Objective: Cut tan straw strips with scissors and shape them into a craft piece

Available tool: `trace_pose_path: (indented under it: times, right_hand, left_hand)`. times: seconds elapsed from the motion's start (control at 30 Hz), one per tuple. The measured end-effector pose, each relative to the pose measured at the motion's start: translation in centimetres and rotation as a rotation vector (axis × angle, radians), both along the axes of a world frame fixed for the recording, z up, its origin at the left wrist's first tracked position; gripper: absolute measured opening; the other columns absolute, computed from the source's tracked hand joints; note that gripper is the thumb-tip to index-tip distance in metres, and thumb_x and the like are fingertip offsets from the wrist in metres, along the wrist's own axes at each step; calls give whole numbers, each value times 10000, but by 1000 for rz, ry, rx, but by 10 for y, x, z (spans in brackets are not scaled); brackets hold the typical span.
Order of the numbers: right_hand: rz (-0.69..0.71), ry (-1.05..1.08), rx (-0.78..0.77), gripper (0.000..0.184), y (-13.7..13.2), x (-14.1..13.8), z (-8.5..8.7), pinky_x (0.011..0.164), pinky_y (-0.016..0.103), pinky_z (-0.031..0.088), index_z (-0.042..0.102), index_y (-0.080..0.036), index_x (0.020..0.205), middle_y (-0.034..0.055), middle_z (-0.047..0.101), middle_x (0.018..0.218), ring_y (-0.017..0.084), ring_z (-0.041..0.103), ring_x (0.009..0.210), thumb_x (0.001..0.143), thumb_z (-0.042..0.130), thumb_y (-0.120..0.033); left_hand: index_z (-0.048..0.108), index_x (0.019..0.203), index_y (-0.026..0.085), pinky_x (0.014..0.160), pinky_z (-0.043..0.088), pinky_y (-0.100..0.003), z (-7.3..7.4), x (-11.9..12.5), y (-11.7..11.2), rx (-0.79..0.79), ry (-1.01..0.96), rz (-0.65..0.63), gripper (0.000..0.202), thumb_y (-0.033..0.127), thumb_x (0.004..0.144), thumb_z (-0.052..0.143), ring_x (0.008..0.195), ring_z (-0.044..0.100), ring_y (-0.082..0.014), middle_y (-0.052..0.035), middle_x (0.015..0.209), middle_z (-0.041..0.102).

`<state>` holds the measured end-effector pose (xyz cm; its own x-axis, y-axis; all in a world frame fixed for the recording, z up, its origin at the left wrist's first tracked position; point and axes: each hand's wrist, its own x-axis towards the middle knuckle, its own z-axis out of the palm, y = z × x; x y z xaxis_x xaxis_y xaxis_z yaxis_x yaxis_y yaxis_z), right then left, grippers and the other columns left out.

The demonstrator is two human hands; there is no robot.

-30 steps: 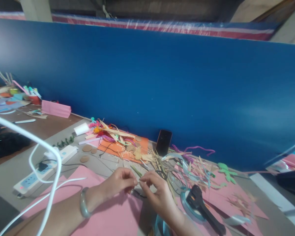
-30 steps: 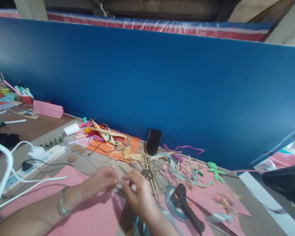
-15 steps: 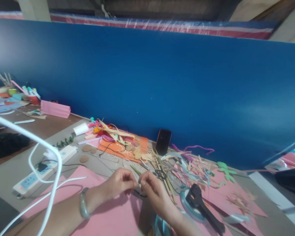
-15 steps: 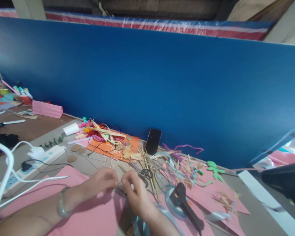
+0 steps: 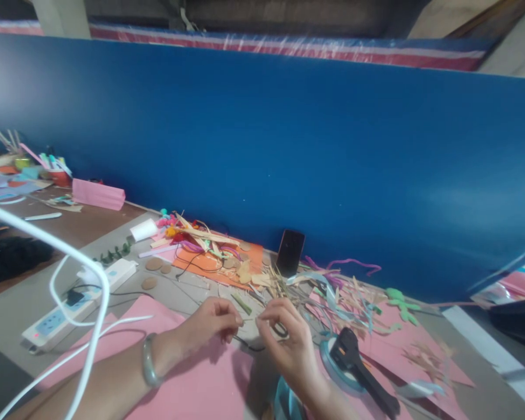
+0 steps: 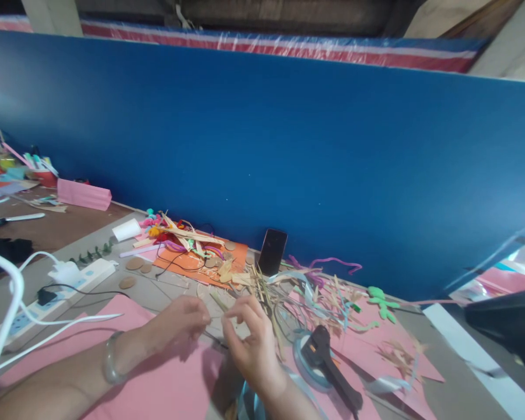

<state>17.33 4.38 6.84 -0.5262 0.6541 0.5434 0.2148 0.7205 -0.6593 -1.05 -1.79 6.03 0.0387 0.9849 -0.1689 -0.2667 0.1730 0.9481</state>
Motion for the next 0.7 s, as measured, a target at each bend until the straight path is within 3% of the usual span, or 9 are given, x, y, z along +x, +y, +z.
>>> trace_pose_path:
  times: [0.23, 0.47, 0.7]
  right_hand:
    - [42, -61, 18, 58, -6, -7, -3, 642, 290, 440, 672, -207, 829, 27, 580, 776, 150, 541, 660, 835, 634, -249]
    - [81, -51, -95, 200, -6, -11, -2, 652, 287, 415, 592, -193, 700, 15, 557, 704, 161, 538, 695, 887, 559, -257]
    - [100, -135, -118, 197, -6, -9, -6, 681, 298, 388, 551, -196, 719, 13, 549, 730, 165, 518, 719, 906, 521, -250]
  left_hand:
    - [583, 608, 139, 406, 395, -196, -6, 2, -1, 32, -41, -22, 215, 297, 722, 675, 392, 508, -91, 32, 459, 533]
    - [589, 612, 135, 426, 399, -206, -4, 3, -2, 67, -5, -52, 242, 318, 758, 648, 391, 494, -84, 21, 485, 548]
    - [598, 667, 127, 455, 368, -187, -10, 0, 0, 139, 196, -14, 220, 313, 755, 673, 432, 477, -79, 29, 464, 536]
